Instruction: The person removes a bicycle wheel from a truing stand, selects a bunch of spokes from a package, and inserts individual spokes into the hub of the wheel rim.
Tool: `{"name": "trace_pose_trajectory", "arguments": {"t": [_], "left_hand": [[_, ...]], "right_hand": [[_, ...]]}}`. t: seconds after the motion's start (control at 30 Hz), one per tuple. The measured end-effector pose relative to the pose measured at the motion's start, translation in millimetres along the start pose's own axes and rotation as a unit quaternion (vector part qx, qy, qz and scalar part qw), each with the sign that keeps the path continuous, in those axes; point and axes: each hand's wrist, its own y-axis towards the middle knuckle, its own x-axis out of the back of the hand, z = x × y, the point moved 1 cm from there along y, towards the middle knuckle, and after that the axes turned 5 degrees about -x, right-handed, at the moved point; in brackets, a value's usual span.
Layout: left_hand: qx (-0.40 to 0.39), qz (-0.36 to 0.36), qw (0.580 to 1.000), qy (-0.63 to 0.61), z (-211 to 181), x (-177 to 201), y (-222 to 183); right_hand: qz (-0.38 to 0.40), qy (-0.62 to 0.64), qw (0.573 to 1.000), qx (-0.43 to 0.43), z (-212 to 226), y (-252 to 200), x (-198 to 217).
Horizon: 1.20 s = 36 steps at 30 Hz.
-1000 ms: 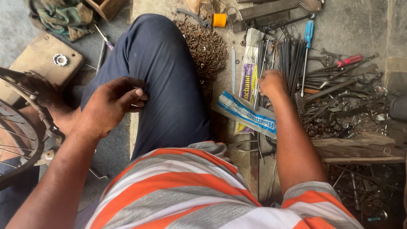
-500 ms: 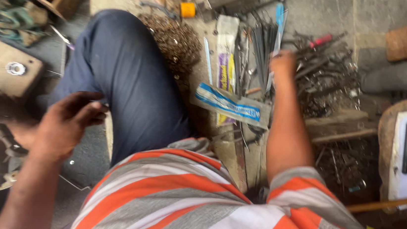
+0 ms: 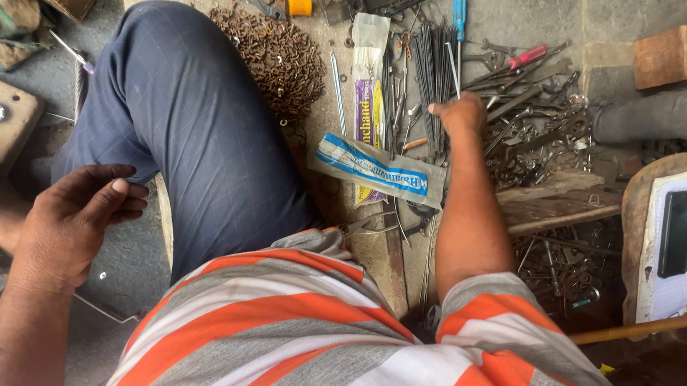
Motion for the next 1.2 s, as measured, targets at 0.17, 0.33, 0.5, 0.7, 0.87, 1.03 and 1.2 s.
{"name": "trace_pose_trajectory", "arguments": {"t": [0.17, 0.33, 0.5, 0.7, 0.87, 1.03, 1.2], "left_hand": [[0.018, -0.01, 1.0, 0.006, 0.2, -3.3, 1.2], [0.003, 0.006, 1.0, -0.015, 2.6, -4.4, 3.3], [0.028, -0.001, 1.0, -0.011, 10.4, 3.1, 3.3], [0.054, -0.011, 0.998, -0.022, 23.7, 8.6, 4.9], [0.026, -0.003, 1.0, -0.017, 22.8, 6.4, 7.8], [-0.027, -0.002, 0.999, 0.034, -1.0, -10.9, 9.3], [-0.072, -0.009, 0.987, 0.141, -44.1, -30.2, 4.0]], "right_hand": [[-0.03, 0.031, 0.999, 0.027, -5.7, 1.0, -24.8], [0.038, 0.231, 0.972, -0.032, -17.4, 22.4, -47.2], [0.04, 0.157, 0.983, -0.084, -13.6, 19.9, -20.8], [0.04, 0.021, 0.999, -0.007, 32.1, -19.6, 6.3], [0.065, -0.031, 0.997, 0.03, 51.1, -30.7, 0.8], [0.112, 0.004, 0.99, -0.084, 75.1, -57.9, -3.0], [0.035, 0.078, 0.996, -0.041, 50.5, -39.8, -14.3]]}}
